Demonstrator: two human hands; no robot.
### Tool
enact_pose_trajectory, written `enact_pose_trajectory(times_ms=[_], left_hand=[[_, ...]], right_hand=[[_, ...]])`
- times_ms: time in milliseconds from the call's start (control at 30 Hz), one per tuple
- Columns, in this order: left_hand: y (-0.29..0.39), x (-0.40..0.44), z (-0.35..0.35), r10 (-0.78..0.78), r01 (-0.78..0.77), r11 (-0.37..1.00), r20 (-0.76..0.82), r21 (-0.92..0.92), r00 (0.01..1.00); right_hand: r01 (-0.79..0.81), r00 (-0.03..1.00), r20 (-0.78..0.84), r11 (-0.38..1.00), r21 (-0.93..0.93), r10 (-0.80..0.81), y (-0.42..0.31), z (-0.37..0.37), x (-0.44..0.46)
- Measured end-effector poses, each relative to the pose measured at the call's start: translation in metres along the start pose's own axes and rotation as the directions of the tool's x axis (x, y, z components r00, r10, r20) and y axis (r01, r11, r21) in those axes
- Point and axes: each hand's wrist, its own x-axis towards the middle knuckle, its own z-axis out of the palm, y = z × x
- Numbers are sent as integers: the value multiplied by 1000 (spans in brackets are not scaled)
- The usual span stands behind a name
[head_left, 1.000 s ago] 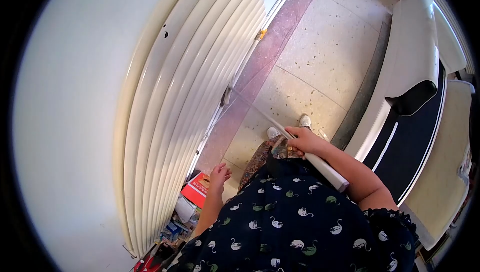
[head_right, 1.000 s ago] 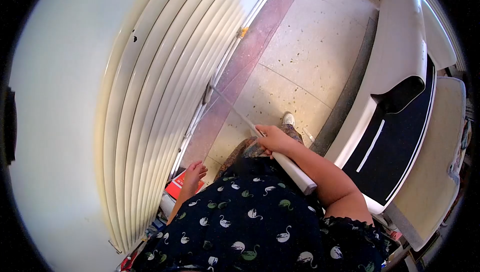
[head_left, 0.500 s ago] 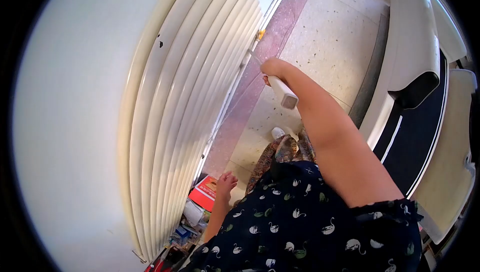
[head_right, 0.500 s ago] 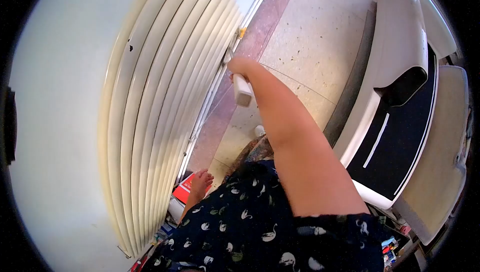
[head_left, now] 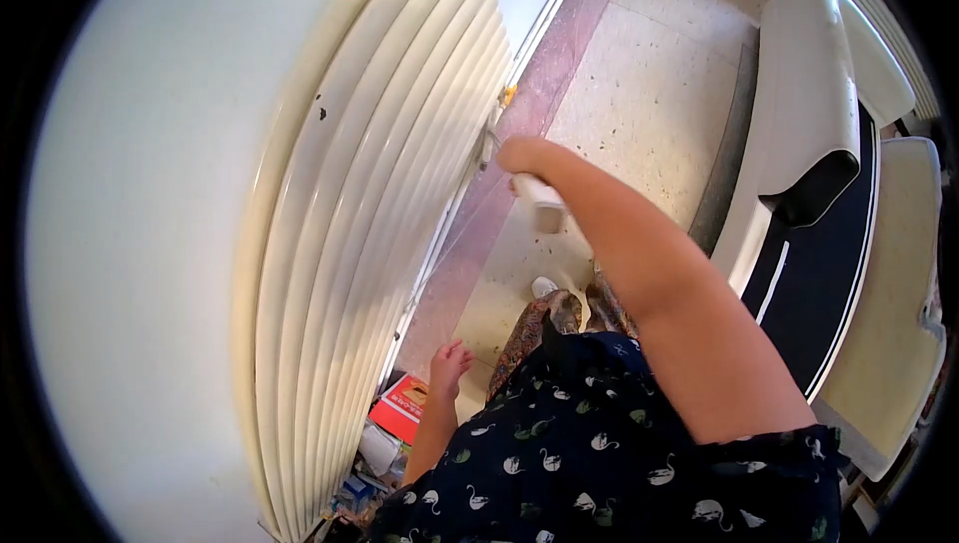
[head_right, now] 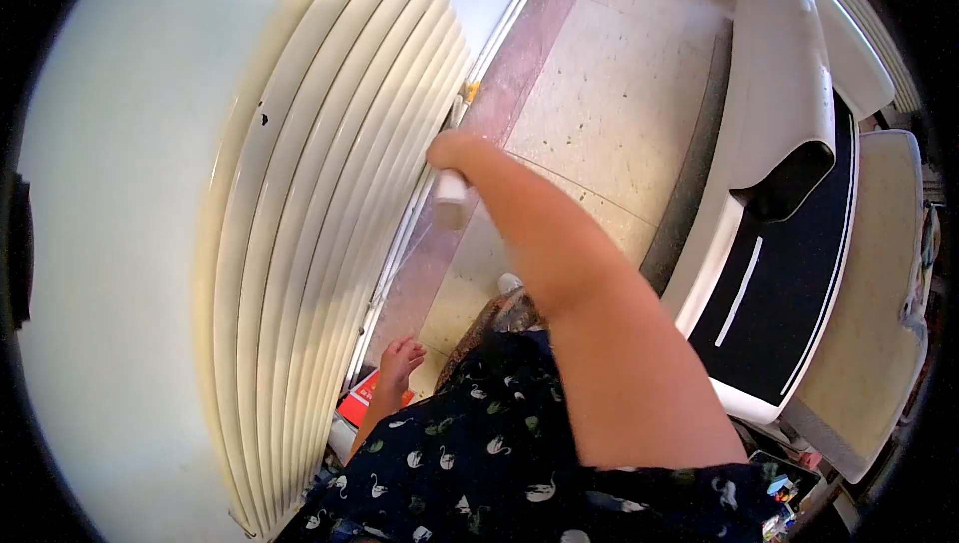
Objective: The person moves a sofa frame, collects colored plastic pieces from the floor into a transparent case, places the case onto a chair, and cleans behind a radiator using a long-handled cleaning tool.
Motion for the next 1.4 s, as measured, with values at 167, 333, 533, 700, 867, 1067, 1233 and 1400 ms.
enact_pose_trajectory(times_ms=[167, 333, 533, 700, 867, 1067, 1233, 1400], left_hand=[[9, 2, 9, 61, -61, 998, 16, -23, 998], [-5, -1, -2, 10, -10, 1000, 7, -22, 1000], [-34, -17, -27, -140, 140, 990, 5, -2, 990], [-30, -22, -28, -99, 101, 992, -30, 76, 995], [-8, -21, -12, 3, -4, 1000, 11, 10, 1000], [-1, -22, 4, -5, 4, 998, 17, 60, 1000], [-9, -29, -1, -37, 37, 997, 10, 64, 999], [-13, -29, -9, -69, 70, 995, -17, 76, 997]], right_hand=[[173, 979, -12, 851, -496, -206, -17, 25, 18], [108, 993, 17, 872, -477, -114, -16, 18, 90], [93, 994, 7, 834, -543, -106, -38, 9, 11], [178, 984, 110, 717, -674, -141, -14, 25, 49], [171, 971, -4, 708, -685, -238, 30, 31, 5], [189, 982, 140, 677, -712, -126, 93, 12, -40], [165, 982, 166, 833, -529, -89, 112, 5, -87], [179, 975, 194, 906, -383, -111, 100, 9, -105]])
